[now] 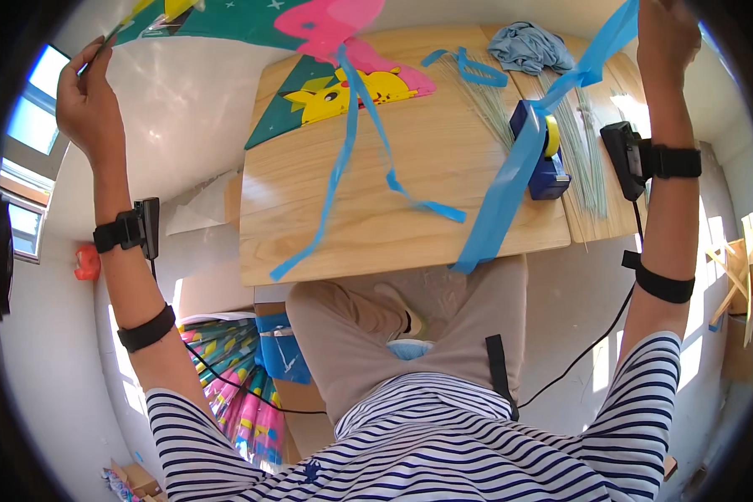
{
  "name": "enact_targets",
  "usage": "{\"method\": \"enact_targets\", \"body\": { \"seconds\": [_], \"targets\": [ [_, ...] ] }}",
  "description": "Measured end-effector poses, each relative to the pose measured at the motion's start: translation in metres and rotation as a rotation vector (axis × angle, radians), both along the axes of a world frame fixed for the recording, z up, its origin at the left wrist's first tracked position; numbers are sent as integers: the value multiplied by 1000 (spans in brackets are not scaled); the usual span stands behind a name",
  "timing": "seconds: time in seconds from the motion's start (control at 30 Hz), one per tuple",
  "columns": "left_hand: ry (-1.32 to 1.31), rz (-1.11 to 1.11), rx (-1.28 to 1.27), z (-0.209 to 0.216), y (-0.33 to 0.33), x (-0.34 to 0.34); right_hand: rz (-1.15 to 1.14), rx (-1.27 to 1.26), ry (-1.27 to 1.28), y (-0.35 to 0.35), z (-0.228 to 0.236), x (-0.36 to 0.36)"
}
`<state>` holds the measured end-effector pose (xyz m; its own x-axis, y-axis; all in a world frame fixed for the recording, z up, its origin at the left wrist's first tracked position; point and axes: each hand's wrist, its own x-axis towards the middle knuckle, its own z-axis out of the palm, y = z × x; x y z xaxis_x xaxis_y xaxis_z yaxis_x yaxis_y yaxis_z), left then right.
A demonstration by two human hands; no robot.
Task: The recorder is seen assembling a kite, specifically attaching the horizontal and vertical spars to the sail using tape.
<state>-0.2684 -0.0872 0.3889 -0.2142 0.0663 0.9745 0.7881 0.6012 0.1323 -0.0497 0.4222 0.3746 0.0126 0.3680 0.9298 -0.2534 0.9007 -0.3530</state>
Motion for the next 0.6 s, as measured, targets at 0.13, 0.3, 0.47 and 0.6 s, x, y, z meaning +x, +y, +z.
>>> {"method": "enact_targets", "body": {
  "seconds": [0.13, 0.3, 0.47, 0.6],
  "targets": [
    [-172, -200, 41, -88, 1, 25, 30, -44, -115, 5, -71, 16],
    [-394, -141, -66, -258, 8, 41, -61, 16, -582, 10, -201, 36],
    [-666, -26, -298, -381, -1, 83, -16, -147, -938, -10, -297, 58],
    [-643, 130, -540, -419, -13, 109, 17, -84, -969, -22, -308, 75]
  ]
}}
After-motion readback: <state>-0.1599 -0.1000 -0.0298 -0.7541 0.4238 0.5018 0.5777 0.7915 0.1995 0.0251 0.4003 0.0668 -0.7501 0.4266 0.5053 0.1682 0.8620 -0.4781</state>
